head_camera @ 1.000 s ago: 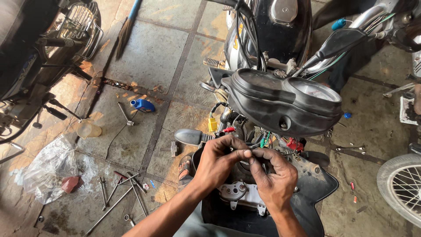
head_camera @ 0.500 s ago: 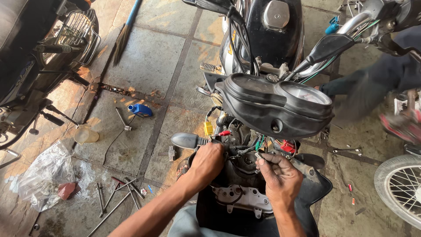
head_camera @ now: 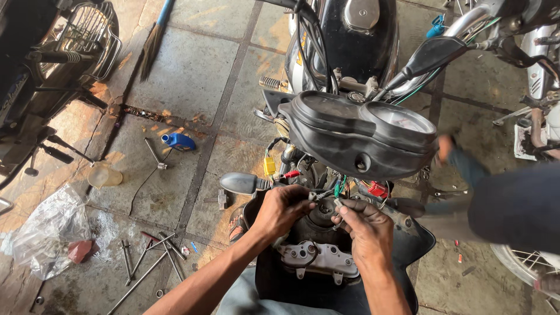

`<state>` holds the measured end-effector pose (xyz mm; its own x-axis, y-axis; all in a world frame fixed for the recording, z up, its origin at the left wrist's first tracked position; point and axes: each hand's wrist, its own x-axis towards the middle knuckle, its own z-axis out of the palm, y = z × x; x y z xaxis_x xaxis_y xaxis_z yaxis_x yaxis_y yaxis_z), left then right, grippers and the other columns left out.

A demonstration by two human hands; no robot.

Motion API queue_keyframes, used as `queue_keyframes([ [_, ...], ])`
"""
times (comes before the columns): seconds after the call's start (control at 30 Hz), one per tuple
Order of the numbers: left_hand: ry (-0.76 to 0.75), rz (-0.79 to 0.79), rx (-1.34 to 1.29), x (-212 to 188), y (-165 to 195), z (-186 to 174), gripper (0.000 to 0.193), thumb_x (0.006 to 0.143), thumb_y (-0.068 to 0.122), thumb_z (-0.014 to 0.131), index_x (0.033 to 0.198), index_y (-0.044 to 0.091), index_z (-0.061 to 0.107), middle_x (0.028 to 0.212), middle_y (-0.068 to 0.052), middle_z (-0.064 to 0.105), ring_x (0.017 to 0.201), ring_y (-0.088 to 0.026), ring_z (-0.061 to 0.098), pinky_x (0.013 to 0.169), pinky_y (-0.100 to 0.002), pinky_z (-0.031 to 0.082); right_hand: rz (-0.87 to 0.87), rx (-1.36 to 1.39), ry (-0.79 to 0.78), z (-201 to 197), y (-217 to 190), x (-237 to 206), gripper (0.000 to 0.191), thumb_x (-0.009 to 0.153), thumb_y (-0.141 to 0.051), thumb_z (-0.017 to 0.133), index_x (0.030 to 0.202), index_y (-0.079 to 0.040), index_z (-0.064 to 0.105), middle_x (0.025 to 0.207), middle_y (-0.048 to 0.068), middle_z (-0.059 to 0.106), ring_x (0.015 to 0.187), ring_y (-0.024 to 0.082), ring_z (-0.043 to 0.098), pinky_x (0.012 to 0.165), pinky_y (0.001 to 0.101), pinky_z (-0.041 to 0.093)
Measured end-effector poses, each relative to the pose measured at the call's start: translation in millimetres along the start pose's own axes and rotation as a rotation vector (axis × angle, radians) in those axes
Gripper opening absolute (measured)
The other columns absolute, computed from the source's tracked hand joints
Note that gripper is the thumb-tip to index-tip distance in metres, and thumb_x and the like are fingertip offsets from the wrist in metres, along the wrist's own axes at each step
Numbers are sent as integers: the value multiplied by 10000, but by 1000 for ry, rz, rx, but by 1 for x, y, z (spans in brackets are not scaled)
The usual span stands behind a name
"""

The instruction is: The person works on the motorcycle's wiring harness beneath the instrument cluster, stripping wire ends, twisting connections, and securing them with electrical tape. The person also handles a white plastic component and organizes the wires within the handlebar area.

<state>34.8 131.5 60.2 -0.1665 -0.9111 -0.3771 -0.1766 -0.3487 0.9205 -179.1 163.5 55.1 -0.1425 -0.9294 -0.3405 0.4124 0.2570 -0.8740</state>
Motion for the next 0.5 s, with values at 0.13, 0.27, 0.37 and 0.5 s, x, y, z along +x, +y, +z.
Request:
queue_keyframes([
  [0.13,3,206,-8,-4,3,1,284,848,106,788,1121,38,753,927,-69,756,827,-109,700,740,-275,562,-91,-161,-32,7,0,-4,165,854,29,757,1017,54,766,926,170,778,747,172,719,729,305,602],
  [0.27,-4,248,91,-8,8,-4,261,814,86,814,1071,54,774,924,-84,750,840,-179,734,751,-309,562,-180,-378,-17,17,-4,-10,155,850,21,771,1004,11,787,912,112,773,733,138,656,705,262,537],
  [0.37,-12,298,143,-12,12,-6,277,800,63,804,1075,78,780,918,-96,732,838,-236,730,744,-345,567,-403,-766,-3,27,-10,-19,146,834,18,796,975,-20,803,899,77,748,750,132,615,676,254,483],
  [0.5,-33,399,199,-15,17,-7,291,831,53,769,1119,99,775,959,-106,722,876,-271,725,760,-367,571,-688,-979,-62,37,-19,-25,170,790,10,792,945,-60,775,928,43,769,837,139,761,749,246,591],
])
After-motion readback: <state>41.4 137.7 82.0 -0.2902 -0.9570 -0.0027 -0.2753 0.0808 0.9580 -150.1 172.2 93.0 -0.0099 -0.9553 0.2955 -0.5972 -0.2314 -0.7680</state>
